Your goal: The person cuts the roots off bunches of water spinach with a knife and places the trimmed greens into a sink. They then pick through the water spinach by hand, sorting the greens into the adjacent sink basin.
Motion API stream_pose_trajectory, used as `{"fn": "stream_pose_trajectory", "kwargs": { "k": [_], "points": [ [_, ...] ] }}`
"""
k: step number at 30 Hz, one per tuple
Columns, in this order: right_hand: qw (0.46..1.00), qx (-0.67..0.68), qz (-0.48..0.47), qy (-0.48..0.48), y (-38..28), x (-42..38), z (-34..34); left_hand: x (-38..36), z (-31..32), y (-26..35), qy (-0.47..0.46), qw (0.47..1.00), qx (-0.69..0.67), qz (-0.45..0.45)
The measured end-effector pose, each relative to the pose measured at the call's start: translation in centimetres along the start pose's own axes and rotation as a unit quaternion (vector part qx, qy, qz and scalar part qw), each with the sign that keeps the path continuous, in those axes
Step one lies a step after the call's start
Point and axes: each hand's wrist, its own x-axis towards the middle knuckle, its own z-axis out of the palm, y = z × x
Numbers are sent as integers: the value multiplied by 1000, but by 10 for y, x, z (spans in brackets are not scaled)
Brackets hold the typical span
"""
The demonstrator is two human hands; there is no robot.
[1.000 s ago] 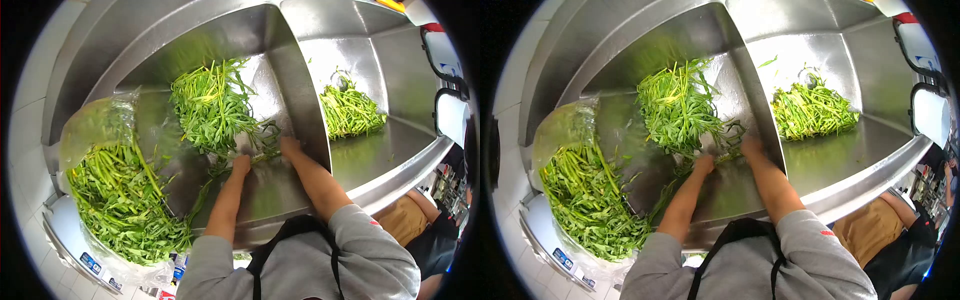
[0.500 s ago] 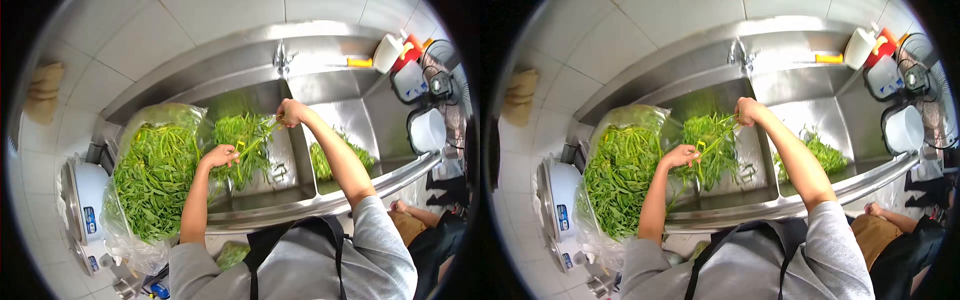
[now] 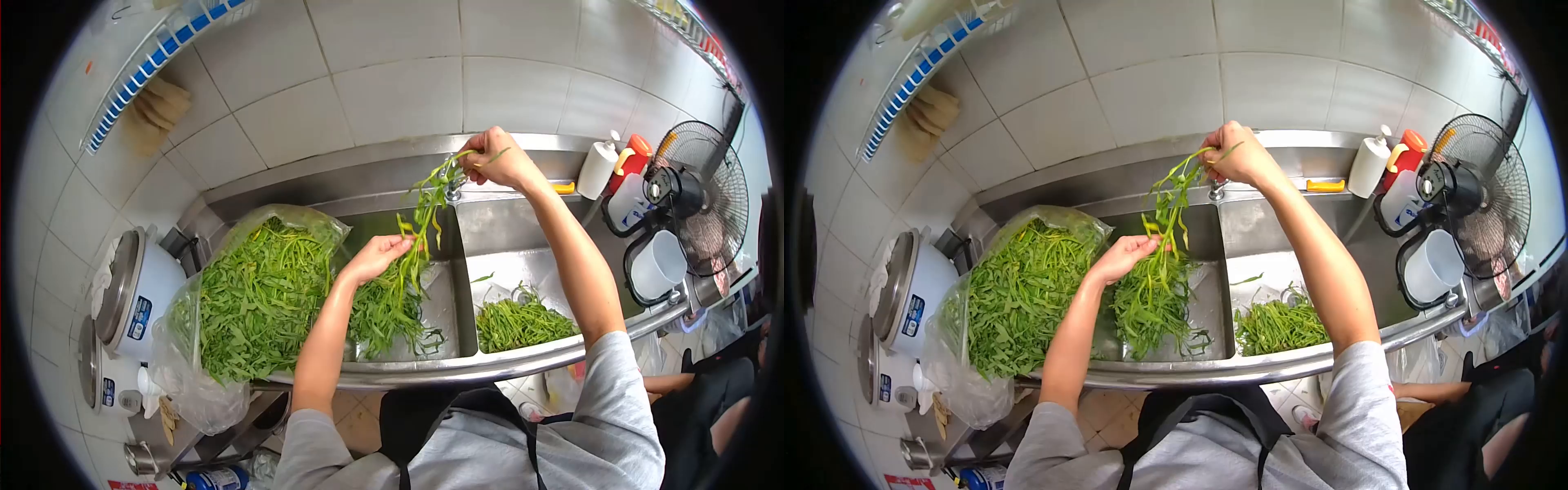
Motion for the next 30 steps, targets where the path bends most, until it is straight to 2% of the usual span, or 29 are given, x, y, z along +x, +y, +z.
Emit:
{"fn": "stream_pose_trajectory", "kwargs": {
  "k": [1,2,3,5,7,9,10,11,12,15,17,18,19,20,21,22,23,25,26,28,30],
  "points": [
    [1000,-12,-7,25,-3,-3,-4,0,5,9,5,995,-93,35],
    [998,-26,-21,47,-6,-6,-6,0,5,12,-28,991,-123,33],
    [998,-46,-18,36,-14,-15,-12,-1,10,17,-26,991,-127,32],
    [983,-153,-87,43,-30,-33,-23,-8,11,28,-32,996,-78,31],
    [953,-226,-141,147,-59,-49,-46,-8,8,23,-29,993,-105,42],
    [940,-205,-119,247,-104,-71,-81,-15,1,32,-24,991,-128,12],
    [894,-255,-155,334,-117,-78,-101,-19,-3,34,-39,991,-123,24],
    [838,-304,-189,411,-130,-86,-123,-24,-10,33,-17,989,-149,-12],
    [818,-321,-171,446,-150,-96,-142,-26,-15,34,9,983,-177,-51],
    [776,-357,-155,497,-202,-115,-162,-37,-29,37,43,983,-168,-56],
    [831,-363,-86,412,-213,-110,-143,-36,-38,37,40,979,-197,-41],
    [893,-302,-75,326,-212,-109,-118,-32,-42,34,28,971,-236,-25],
    [835,-430,-181,291,-182,-89,-111,-29,-45,37,15,967,-253,-17],
    [882,-385,-183,201,-172,-82,-72,-27,-48,40,-18,966,-257,-8],
    [899,-385,-134,157,-161,-75,-31,-23,-52,40,-68,963,-262,8],
    [915,-380,-121,56,-141,-66,0,-19,-54,39,-112,952,-283,11],
    [923,-363,-129,11,-115,-55,32,-19,-54,39,-107,952,-287,6],
    [881,-400,-253,-14,-62,-38,78,-16,-53,43,-146,924,-353,-14],
    [881,-398,-256,-18,-44,-30,91,-15,-53,42,-159,923,-350,-10],
    [914,-307,-265,11,-23,-20,107,-16,-52,38,-159,925,-346,-21],
    [920,-302,-250,-24,-12,-15,109,-17,-57,31,-186,916,-353,-38]
  ]
}}
